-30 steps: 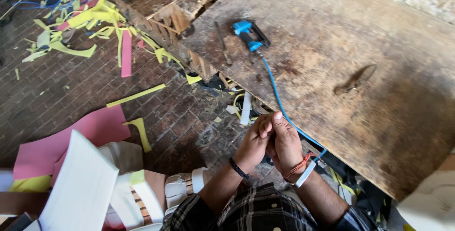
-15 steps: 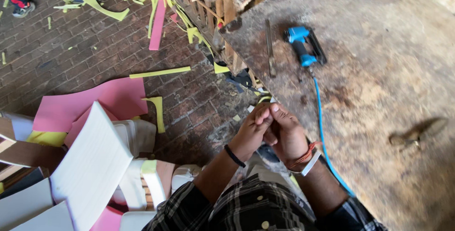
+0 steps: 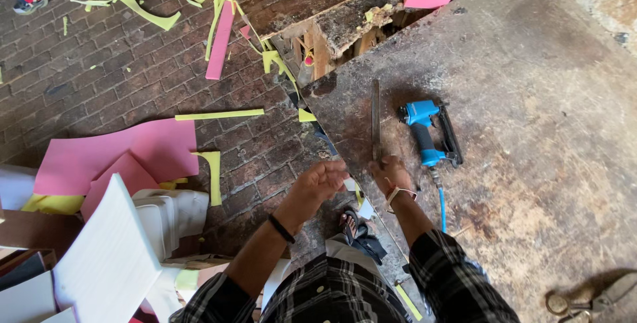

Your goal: The person sprays adhesive onto foam pieces with a spray gun, positions the foam pieces onto a wooden chair frame, and staples the foam and fabric to the frame using a pneumatic nail gun, pressing pieces into place by hand as they work.

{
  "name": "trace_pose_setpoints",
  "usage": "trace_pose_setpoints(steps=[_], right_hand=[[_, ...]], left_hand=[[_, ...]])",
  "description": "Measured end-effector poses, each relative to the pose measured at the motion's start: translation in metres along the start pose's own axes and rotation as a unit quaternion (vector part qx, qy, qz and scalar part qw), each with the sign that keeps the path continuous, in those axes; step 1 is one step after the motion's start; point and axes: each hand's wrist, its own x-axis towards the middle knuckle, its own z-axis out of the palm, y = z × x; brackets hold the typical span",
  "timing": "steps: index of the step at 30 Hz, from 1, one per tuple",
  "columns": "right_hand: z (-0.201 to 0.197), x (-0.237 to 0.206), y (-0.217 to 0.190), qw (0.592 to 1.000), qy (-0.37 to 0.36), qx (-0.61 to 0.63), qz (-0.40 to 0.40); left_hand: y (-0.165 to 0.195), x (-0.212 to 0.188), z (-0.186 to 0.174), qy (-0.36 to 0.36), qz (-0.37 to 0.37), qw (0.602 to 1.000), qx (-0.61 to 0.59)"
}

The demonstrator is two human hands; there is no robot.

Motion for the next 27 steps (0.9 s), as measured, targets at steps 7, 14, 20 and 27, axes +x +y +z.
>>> trace_pose_setpoints(steps=[7, 14, 20, 27], right_hand=[[0.053, 0.031, 0.037, 0.99, -0.065, -0.059, 0.112], [0.048, -0.006, 0.045, 0.955, -0.171, 0.221, 0.1], [-0.022, -0.134, 0.066, 0.862, -0.056, 0.476, 0.162], [-0.114, -0.355, 0.096, 0.797, 0.212, 0.518, 0.226]], left_hand=[[-0.004, 0.008, -0.024, 0.012, -0.046, 0.999, 0.018], [0.006, -0.024, -0.023, -0.027, -0.069, 0.997, 0.007], [-0.011, -0.061, -0.002, -0.081, -0.076, 0.993, 0.028], [-0.079, -0.125, 0.076, -0.235, -0.13, 0.963, 0.018]])
